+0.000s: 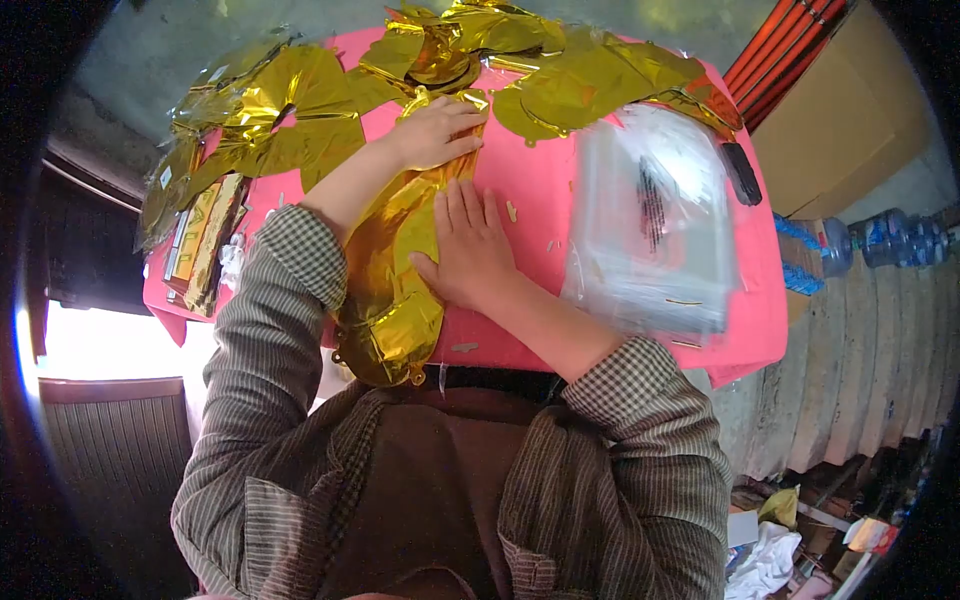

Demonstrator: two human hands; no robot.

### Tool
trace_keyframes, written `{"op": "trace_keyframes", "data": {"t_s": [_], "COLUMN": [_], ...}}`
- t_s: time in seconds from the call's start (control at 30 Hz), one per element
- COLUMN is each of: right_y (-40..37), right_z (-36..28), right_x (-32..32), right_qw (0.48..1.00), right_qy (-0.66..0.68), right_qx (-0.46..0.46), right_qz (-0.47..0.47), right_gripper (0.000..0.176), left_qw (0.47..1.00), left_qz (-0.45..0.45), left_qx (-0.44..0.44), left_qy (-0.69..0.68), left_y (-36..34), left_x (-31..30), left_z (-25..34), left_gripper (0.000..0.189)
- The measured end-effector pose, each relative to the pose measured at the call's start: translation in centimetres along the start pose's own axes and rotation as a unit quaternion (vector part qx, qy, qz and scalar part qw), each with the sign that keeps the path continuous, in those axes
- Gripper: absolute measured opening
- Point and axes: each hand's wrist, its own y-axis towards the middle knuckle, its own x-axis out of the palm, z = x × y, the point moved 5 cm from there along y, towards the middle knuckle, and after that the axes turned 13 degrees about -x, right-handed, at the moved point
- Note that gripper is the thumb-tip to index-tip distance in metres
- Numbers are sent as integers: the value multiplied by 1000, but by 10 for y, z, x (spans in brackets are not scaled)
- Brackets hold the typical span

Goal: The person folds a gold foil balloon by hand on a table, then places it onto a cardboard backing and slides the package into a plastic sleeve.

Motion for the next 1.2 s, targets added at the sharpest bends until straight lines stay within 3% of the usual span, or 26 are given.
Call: {"op": "trace_keyframes", "data": {"t_s": [0.23, 0.53, 0.7, 0.73, 0.77, 0.83, 0.87, 0.9, 1.0, 1.1, 1.2], "right_y": [1, 0, 3, 2, 2, 1, 1, 2, 1, 2, 2], "right_z": [0, -1, -2, -1, 0, 0, 1, 0, 2, 0, 0], "right_x": [0, 0, -2, -1, 0, 2, 1, 2, 3, 1, 2], "right_qw": [1000, 1000, 999, 999, 998, 999, 999, 999, 999, 999, 999], "right_qy": [1, -9, -18, -14, -9, -13, -23, -20, -25, -36, -32], "right_qx": [11, 4, -2, 7, 14, 3, 6, -3, -2, -7, -2], "right_qz": [-14, -19, -47, -51, -56, -52, -44, -43, -39, -37, -38], "right_gripper": [78, 77, 77, 77, 76, 76, 76, 76, 76, 76, 75], "left_qw": [995, 989, 996, 991, 991, 991, 990, 989, 978, 952, 941], "left_qz": [-35, 53, 71, 123, 122, -46, -10, -8, -67, -64, -63], "left_qx": [-48, -65, -46, -26, -38, -124, -138, -146, -199, -285, -328], "left_qy": [75, 120, 11, 34, 37, 25, -16, -12, -7, -93, -53], "left_y": [7, 10, 10, 5, -3, -18, -37, -53, -103, -163, -211], "left_x": [5, 18, 2, -7, -19, -37, -54, -64, -83, -91, -93], "left_z": [1, -8, -18, -20, -25, -37, -38, -47, -66, -68, -50], "left_gripper": [48, 48, 51, 48, 48, 44, 32, 32, 20, 24, 28]}}
